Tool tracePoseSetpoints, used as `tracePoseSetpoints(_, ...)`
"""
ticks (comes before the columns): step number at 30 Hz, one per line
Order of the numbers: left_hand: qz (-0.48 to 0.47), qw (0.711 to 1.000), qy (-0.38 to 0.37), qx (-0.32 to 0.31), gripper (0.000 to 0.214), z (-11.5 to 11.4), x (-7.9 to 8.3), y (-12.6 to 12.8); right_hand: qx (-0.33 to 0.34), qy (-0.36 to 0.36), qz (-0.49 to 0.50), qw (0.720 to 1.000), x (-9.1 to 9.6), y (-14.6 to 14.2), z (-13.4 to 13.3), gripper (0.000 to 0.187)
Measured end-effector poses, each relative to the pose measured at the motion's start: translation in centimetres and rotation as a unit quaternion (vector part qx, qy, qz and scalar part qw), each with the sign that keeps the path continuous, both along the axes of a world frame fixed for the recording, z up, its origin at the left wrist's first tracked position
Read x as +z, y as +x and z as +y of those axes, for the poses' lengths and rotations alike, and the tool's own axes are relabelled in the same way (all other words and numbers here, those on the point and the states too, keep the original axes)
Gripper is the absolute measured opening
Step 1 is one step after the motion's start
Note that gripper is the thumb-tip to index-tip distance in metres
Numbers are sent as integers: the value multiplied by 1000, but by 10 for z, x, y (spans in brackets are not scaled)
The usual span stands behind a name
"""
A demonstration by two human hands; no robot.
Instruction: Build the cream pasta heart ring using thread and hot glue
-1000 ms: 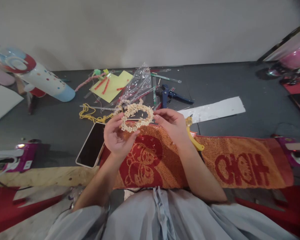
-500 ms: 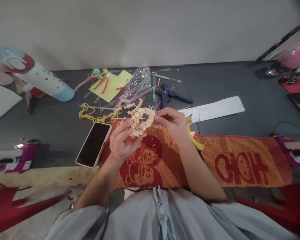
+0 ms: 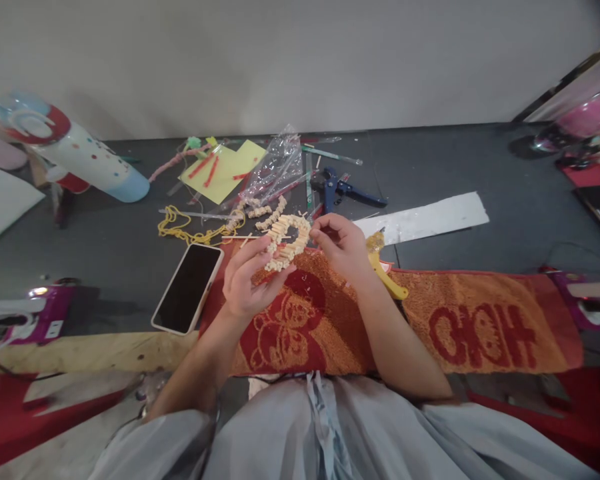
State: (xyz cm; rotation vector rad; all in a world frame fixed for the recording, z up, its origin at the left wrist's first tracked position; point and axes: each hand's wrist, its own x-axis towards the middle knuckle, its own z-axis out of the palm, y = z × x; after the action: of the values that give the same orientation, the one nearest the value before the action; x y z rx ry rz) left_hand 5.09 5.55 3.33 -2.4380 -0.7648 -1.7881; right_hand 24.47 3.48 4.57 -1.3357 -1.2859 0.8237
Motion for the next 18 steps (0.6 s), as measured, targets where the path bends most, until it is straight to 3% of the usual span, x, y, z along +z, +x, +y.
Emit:
tracePoseSetpoints(6,-9,1000,-25,11,52,0,-1,0,-3,0,-33,999,-3,0,-1,17)
tracePoseSetpoints(10,-60,996,-66,8,55,2,-4,0,-59,-9,38,997,-8,9,1,21)
tracePoseSetpoints(14,-113,982,-153,14,44,2,-3,4,-100,-37,95,990,-13,18,3,26)
tracePoseSetpoints(18,-152,971,-183,-9,45,2,-2,6,-89,-64,26,994,-10,17,2,34)
